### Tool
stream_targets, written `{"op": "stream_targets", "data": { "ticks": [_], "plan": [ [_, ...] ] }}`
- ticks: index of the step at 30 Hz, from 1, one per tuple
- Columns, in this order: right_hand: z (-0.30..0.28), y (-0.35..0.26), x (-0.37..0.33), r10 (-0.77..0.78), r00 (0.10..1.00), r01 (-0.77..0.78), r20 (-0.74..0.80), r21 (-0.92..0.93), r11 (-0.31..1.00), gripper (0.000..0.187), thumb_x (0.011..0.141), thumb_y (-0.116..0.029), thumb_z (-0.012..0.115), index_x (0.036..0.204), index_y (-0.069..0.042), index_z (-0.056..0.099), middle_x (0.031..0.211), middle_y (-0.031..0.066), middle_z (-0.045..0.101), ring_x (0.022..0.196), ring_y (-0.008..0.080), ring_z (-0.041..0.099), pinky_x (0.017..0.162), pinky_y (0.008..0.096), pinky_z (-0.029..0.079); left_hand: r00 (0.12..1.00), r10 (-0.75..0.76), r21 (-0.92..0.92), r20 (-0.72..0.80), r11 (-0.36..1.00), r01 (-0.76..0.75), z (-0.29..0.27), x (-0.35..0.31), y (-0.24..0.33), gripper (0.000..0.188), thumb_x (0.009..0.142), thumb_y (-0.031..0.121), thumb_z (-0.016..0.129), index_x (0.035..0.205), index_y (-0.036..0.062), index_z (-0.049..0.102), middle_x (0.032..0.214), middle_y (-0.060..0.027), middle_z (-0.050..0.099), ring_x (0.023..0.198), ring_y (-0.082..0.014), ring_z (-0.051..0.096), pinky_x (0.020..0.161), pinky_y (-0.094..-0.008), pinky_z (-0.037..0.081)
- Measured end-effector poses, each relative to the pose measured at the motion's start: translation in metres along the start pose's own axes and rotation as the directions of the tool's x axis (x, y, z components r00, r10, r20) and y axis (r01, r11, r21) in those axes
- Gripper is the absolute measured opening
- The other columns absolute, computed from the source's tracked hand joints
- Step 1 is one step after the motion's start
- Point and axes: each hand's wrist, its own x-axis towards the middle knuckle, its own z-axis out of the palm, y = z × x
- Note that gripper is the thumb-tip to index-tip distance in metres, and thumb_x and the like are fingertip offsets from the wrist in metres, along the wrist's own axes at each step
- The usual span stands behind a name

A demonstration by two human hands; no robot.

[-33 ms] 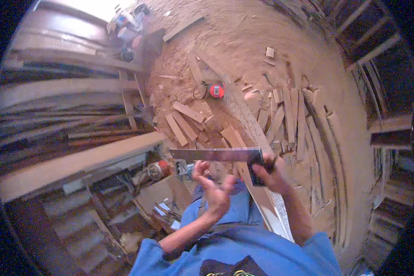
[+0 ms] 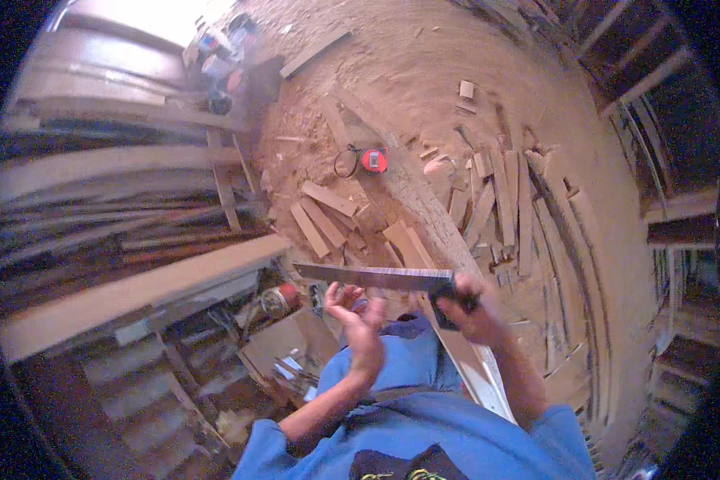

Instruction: The person measures and marks a long wooden plank using a tape measure, a square ruler, and a pencil. They repeatedly position the tools to draw straight lines and mark measurement points on the wood surface.

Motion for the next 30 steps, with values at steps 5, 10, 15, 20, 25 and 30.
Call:
{"op": "stream_targets", "data": {
  "ticks": [5,10,15,20,25,30],
  "plan": [
    [0.031,-0.035,-0.021,-0.525,0.846,0.530,0.097,-0.263,0.806,0.039,0.081,-0.009,0.080,0.119,-0.015,0.071,0.089,0.0035,0.070,0.070,0.0208,0.071,0.057,0.0354,0.058,0.935,-0.257,-0.466,0.246,0.814,0.346,-0.036,0.066,0.041,0.050,0.104,0.036,0.059,0.141,0.0075,0.040,0.129,-0.0172,0.059,0.113,-0.0304,0.063,0.095,-0.0444,0.054],
    [0.058,-0.064,-0.029,-0.412,0.900,0.431,0.140,-0.429,0.794,0.041,0.084,-0.021,0.081,0.124,-0.019,0.070,0.103,0.0004,0.071,0.070,0.0206,0.072,0.060,0.0349,0.059,0.871,-0.090,-0.293,0.483,0.921,0.258,-0.039,0.119,0.109,0.040,0.107,0.020,0.050,0.141,-0.0019,0.046,0.128,-0.0224,0.064,0.105,-0.0319,0.070,0.091,-0.0420,0.059],
    [0.072,-0.070,-0.024,-0.317,0.879,0.260,-0.357,-0.200,0.945,0.032,0.089,-0.029,0.081,0.114,-0.010,0.073,0.092,0.0065,0.071,0.079,0.0234,0.073,0.065,0.0351,0.058,0.538,-0.032,0.169,0.842,0.964,-0.207,-0.024,0.179,0.164,0.037,0.109,0.027,0.052,0.122,-0.0054,0.063,0.107,-0.0167,0.075,0.089,-0.0261,0.074,0.083,-0.0377,0.059],
    [0.100,-0.069,-0.022,0.116,0.545,0.084,-0.831,0.191,0.978,0.030,0.103,-0.030,0.060,0.095,-0.003,0.071,0.093,0.0109,0.068,0.074,0.0189,0.060,0.070,0.0325,0.049,0.146,-0.227,0.231,0.963,0.411,-0.882,0.027,0.230,0.149,0.031,0.100,0.030,0.064,0.101,-0.0004,0.068,0.085,-0.0200,0.069,0.085,-0.0447,0.067,0.080,-0.0466,0.053],
    [0.138,-0.066,-0.001,-0.010,0.237,0.110,-0.971,0.017,0.994,0.041,0.107,-0.033,0.049,0.088,-0.001,0.066,0.089,0.0108,0.062,0.074,0.0173,0.057,0.072,0.0317,0.046,-0.113,-0.370,0.051,0.922,0.405,-0.913,0.064,0.251,0.125,0.029,0.098,0.036,0.065,0.102,0.0076,0.073,0.093,-0.0214,0.072,0.091,-0.0429,0.069,0.079,-0.0522,0.053],
    [0.159,-0.059,0.012,0.165,0.294,-0.237,-0.941,0.095,0.967,0.024,0.102,-0.024,0.063,0.095,-0.001,0.067,0.088,0.0096,0.064,0.078,0.0259,0.064,0.069,0.0386,0.051,-0.192,-0.446,-0.066,0.874,0.283,-0.957,0.093,0.254,0.105,0.038,0.097,0.044,0.062,0.103,0.0089,0.074,0.097,-0.0216,0.074,0.093,-0.0430,0.070,0.081,-0.0538,0.056]
  ]
}}
